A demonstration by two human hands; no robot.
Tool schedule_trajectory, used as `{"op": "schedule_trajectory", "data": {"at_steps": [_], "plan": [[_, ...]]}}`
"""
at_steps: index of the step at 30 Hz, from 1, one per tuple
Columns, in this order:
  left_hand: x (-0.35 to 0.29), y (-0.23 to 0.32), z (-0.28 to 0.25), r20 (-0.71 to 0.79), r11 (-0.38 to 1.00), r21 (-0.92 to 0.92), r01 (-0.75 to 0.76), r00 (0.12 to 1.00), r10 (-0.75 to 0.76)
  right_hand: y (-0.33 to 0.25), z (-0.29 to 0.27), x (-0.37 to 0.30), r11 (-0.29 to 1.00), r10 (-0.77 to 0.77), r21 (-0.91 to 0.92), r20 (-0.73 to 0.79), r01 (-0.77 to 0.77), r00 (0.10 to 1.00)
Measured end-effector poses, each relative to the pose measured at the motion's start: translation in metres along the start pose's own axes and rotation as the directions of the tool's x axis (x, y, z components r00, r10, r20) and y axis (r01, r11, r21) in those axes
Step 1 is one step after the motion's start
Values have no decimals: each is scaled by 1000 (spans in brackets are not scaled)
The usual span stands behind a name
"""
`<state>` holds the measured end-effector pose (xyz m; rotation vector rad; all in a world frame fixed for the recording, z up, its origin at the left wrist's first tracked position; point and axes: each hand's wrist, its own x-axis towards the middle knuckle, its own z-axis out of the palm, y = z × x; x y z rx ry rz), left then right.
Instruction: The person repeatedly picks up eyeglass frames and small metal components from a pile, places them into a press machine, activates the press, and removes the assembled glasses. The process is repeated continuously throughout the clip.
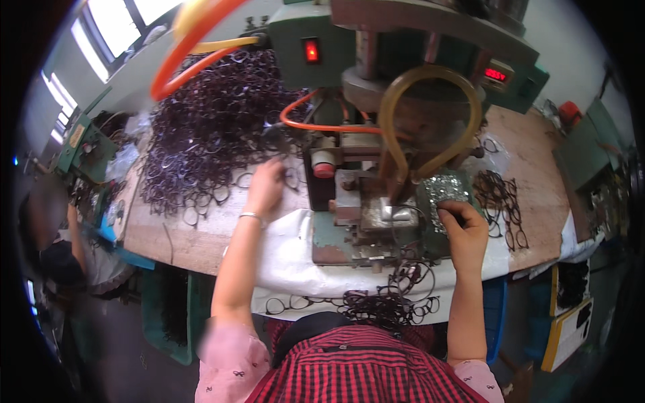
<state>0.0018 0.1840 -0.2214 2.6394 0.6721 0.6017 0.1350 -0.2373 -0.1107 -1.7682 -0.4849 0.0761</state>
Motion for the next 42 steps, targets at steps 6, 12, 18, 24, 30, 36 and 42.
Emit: {"op": "schedule_trajectory", "data": {"at_steps": [6,12,18,24,30,36,42], "plan": [[-64,21,-58,61,991,-127,36,998,-28,16,-49,-39,979,157,143,-103,-142,982],[-78,69,-97,-29,660,-728,185,954,-300,-70,-14,-1,973,-30,230,246,-28,969],[-113,107,-52,198,319,-888,331,902,-382,-54,47,31,929,-134,366,200,53,970],[-77,204,-126,-391,444,-804,-396,914,108,-65,45,12,824,-23,554,240,-117,971],[-41,250,-147,-552,738,-472,-482,815,179,-80,54,-4,774,58,605,225,-186,973],[-100,251,-157,370,154,-929,337,870,325,-54,-5,-21,943,-293,-130,117,307,949],[-95,277,-118,773,-15,-553,833,519,365,48,-23,-21,629,-285,-769,-92,114,954]]}}
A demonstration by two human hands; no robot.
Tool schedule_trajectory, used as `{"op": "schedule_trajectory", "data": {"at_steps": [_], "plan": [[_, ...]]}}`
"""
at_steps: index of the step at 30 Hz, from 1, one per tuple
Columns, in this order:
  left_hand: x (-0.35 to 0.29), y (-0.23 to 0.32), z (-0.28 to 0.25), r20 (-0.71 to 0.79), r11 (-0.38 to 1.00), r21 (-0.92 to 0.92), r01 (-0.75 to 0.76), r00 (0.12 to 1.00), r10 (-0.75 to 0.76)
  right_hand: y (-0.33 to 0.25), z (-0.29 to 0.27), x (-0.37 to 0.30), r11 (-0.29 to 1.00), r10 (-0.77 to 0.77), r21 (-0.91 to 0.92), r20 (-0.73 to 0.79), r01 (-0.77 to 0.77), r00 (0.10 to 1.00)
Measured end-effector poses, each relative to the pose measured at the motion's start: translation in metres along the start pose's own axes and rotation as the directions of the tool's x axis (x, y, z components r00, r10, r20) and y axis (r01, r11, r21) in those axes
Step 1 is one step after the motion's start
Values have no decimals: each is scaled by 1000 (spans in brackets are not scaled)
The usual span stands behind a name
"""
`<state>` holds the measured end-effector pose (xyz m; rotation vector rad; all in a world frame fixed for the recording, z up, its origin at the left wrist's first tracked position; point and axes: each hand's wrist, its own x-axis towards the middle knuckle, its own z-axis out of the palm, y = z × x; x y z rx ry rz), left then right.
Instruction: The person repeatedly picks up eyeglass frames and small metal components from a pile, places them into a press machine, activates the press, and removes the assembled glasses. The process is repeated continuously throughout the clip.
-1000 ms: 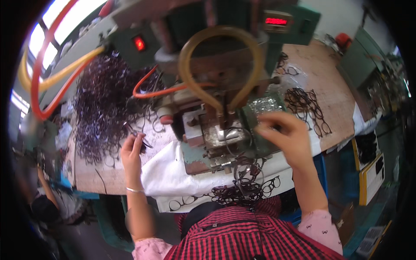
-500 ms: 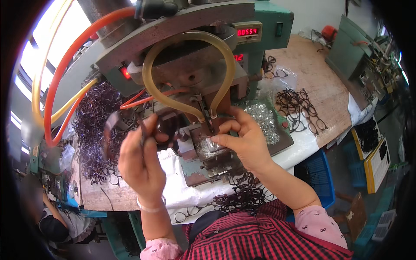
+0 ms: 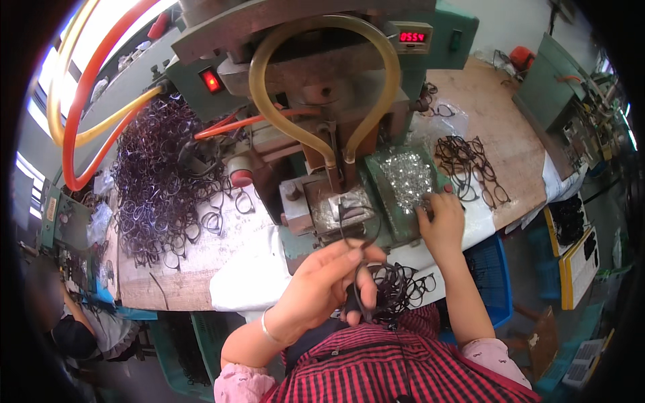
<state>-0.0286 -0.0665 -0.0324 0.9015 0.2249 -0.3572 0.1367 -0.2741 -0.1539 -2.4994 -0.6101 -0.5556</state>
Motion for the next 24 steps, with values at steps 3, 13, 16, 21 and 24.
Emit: {"op": "schedule_trajectory", "data": {"at_steps": [3,13,16,21,24], "plan": [[13,-7,0,-84,999,14,-50,995,51,-1,12,18,986,-75,149,-8,75,997],[16,-13,3,-148,998,-31,-53,988,47,-19,25,37,940,-337,85,51,332,940],[18,-22,-5,-101,997,27,-74,992,76,-7,36,47,920,-384,-53,76,388,920],[-31,-32,-58,-80,696,616,-370,849,522,6,22,33,857,-59,509,-43,73,997],[-60,21,-98,-68,73,997,-17,232,970,6,2,29,663,120,719,172,-208,978]]}}
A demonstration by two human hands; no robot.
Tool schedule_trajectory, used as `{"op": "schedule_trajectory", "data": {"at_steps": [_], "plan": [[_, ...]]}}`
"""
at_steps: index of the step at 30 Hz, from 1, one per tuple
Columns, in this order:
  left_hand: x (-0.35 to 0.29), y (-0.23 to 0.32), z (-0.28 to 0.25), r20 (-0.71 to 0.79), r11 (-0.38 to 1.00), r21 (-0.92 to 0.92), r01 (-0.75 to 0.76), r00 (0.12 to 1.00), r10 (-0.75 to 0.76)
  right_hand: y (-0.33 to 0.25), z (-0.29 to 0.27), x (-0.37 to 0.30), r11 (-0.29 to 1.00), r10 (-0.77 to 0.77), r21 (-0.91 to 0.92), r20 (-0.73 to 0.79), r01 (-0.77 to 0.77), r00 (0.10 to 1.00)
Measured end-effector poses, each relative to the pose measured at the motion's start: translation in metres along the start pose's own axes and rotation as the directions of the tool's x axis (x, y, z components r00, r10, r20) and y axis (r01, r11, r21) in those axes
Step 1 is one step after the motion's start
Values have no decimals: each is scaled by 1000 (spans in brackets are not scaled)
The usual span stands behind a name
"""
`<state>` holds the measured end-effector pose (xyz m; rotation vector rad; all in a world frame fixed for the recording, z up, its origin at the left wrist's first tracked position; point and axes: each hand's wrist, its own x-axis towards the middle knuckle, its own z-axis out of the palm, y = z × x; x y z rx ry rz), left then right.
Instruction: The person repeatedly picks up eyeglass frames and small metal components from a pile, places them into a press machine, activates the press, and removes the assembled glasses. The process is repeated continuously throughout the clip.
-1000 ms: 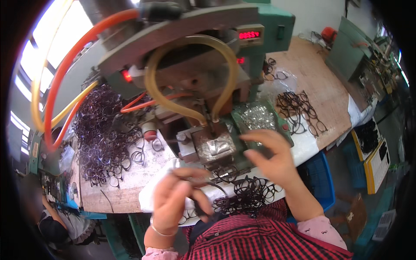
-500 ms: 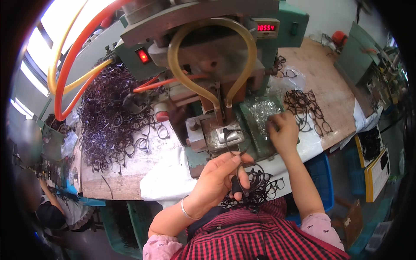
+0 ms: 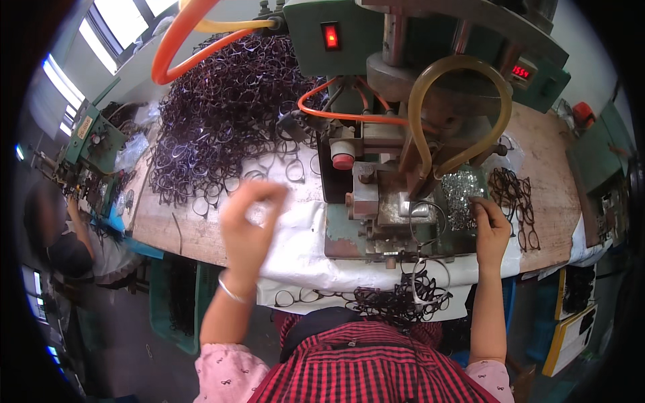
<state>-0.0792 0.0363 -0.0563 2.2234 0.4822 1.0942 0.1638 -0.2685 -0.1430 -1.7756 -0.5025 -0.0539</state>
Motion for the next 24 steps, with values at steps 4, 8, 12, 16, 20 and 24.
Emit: {"op": "schedule_trajectory", "data": {"at_steps": [4,8,12,16,20,24], "plan": [[60,-84,-7,0,918,397,0,1000,0,-11,18,1,998,-8,55,0,8,1000],[64,-177,35,-8,655,718,233,945,-328,-14,29,10,983,129,125,44,-133,991],[38,-221,51,30,611,704,363,844,-536,-10,9,3,980,193,55,-7,-193,981],[10,-162,22,523,507,-130,852,493,-695,21,-30,-21,989,149,30,-145,-146,978],[-12,-141,-2,568,226,-559,798,567,-597,-14,-24,-24,984,141,112,-52,-135,989],[-10,-115,27,474,224,-679,699,651,-594,-87,19,3,988,-115,122,159,96,980]]}}
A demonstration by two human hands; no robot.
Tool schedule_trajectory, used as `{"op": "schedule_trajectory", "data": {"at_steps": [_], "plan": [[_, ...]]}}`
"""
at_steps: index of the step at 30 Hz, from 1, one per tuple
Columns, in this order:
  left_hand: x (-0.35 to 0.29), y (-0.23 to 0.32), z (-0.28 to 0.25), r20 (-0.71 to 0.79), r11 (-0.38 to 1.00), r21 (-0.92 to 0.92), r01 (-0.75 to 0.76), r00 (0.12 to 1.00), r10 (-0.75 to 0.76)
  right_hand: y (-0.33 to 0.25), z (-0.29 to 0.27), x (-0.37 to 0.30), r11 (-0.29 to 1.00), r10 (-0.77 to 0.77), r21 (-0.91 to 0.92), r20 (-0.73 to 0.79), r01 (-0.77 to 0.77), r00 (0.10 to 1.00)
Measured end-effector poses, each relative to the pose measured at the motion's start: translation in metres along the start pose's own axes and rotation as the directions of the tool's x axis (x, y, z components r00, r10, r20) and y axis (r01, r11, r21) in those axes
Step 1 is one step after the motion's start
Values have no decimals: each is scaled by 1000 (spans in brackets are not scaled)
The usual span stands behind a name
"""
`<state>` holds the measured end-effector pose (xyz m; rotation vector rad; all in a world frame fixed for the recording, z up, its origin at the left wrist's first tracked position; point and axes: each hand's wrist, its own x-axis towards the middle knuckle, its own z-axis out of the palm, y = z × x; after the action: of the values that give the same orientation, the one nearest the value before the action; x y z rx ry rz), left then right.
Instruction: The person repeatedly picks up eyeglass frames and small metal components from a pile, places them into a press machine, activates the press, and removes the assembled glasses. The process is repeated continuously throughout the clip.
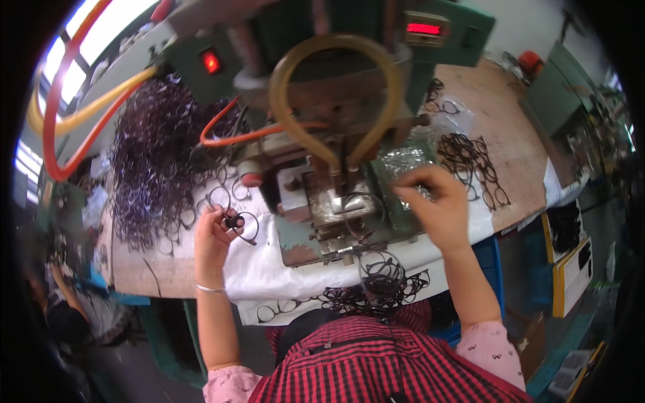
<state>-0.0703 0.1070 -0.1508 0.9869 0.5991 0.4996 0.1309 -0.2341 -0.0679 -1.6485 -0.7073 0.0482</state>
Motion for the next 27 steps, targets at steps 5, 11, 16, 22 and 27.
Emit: {"op": "schedule_trajectory", "data": {"at_steps": [5,11,16,22,27], "plan": [[-16,-17,32,-13,916,-332,-226,972,235,-8,49,22,986,29,165,65,-39,997],[-82,59,149,270,572,-70,-817,537,799,-20,55,13,876,147,445,122,-186,982],[-63,71,183,162,465,68,-882,470,868,-28,64,-1,874,157,450,94,-183,983],[-85,34,167,636,169,237,-957,284,718,21,7,-8,862,-184,-489,-61,131,981],[-81,21,180,886,-352,71,-933,-103,452,88,-16,-12,617,-202,-784,-79,64,976]]}}
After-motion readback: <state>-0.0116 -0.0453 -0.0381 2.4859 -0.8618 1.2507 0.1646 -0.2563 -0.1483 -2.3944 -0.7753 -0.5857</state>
